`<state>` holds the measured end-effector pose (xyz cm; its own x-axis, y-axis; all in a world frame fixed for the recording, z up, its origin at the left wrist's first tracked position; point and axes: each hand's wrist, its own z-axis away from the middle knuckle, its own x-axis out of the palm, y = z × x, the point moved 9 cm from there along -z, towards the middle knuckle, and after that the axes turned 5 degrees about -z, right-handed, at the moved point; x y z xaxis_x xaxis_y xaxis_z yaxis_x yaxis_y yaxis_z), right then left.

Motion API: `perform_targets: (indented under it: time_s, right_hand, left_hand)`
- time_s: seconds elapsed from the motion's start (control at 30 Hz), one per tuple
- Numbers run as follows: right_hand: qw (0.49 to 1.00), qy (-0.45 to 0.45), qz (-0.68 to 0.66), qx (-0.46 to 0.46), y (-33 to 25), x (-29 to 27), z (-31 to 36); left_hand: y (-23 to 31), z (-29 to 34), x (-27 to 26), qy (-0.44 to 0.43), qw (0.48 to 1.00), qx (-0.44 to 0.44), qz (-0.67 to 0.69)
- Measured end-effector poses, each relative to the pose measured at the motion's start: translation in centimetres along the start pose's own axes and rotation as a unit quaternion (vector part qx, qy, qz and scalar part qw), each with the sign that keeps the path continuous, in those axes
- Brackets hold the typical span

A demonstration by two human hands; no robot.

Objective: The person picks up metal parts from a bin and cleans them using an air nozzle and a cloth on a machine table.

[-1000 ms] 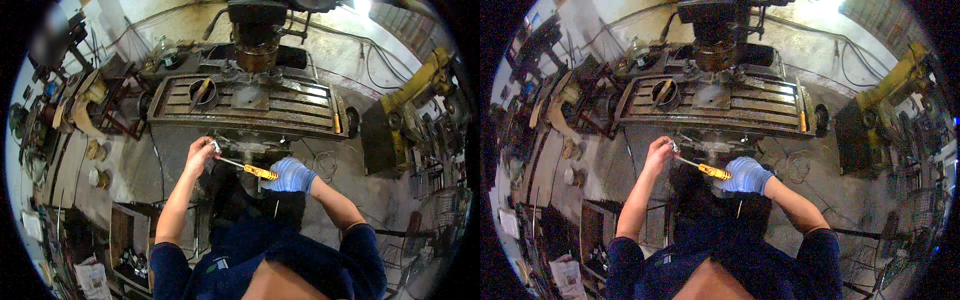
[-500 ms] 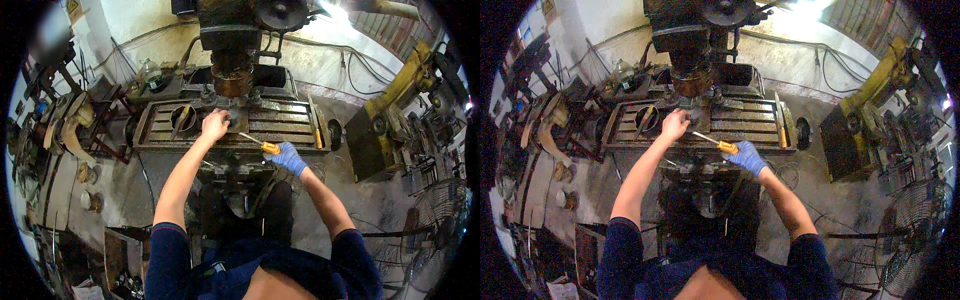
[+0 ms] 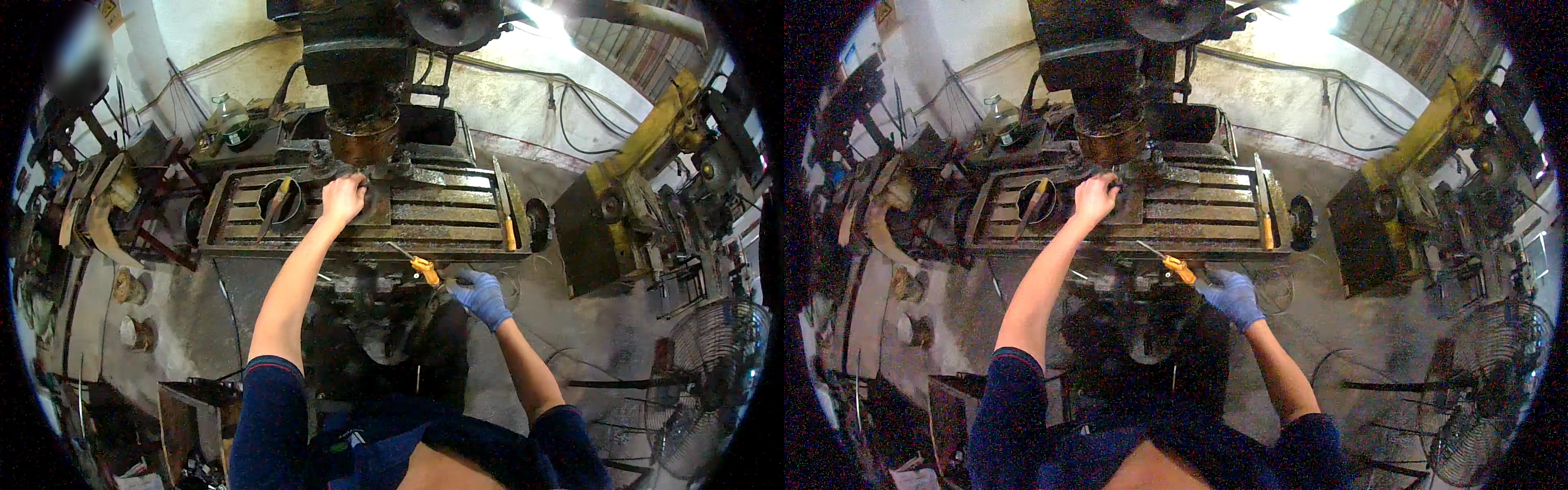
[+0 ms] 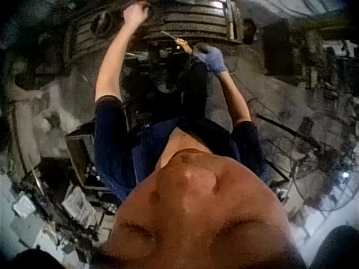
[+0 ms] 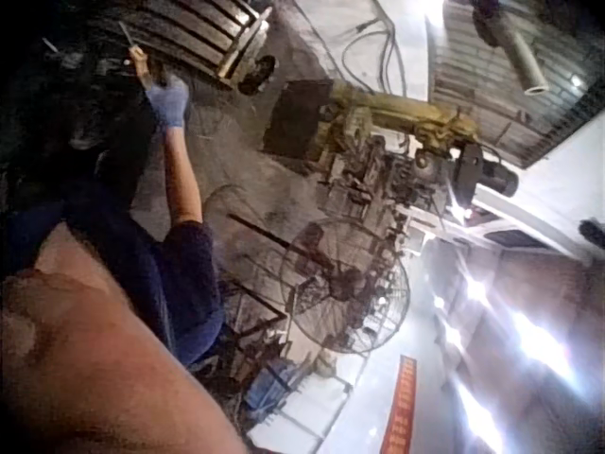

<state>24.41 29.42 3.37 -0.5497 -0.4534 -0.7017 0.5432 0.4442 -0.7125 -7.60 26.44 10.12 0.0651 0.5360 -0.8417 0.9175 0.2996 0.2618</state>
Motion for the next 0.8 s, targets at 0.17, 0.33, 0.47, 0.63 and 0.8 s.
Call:
perform_targets:
  time_s: [0.17, 0.33, 0.47, 0.63, 0.8]
  right_hand:
    - [0.998, 0.033, -0.038, 0.021, 2.2, -4.2, 1.8]
    - [0.990, 0.101, -0.103, -0.004, -5.1, -12.8, 0.0]
    - [0.927, 0.319, 0.020, -0.199, -17.5, -26.0, -2.4]
    - [0.688, -0.008, -0.426, -0.588, -32.0, -38.7, -1.2]
    - [0.695, 0.288, -0.424, -0.504, -28.1, -36.9, 2.1]
  left_hand:
    - [0.4, -1.0, 1.5, 0.013, 1.000, 0.006, -0.005]
    - [-1.2, -1.5, 1.7, -0.042, 0.992, -0.113, -0.045]
    - [-2.9, -1.9, 2.1, -0.066, 0.984, -0.163, 0.005]
    - [-3.0, -2.5, 1.8, -0.055, 0.983, -0.159, 0.069]
    - [-3.9, -2.6, 3.0, -0.056, 0.981, -0.174, 0.065]
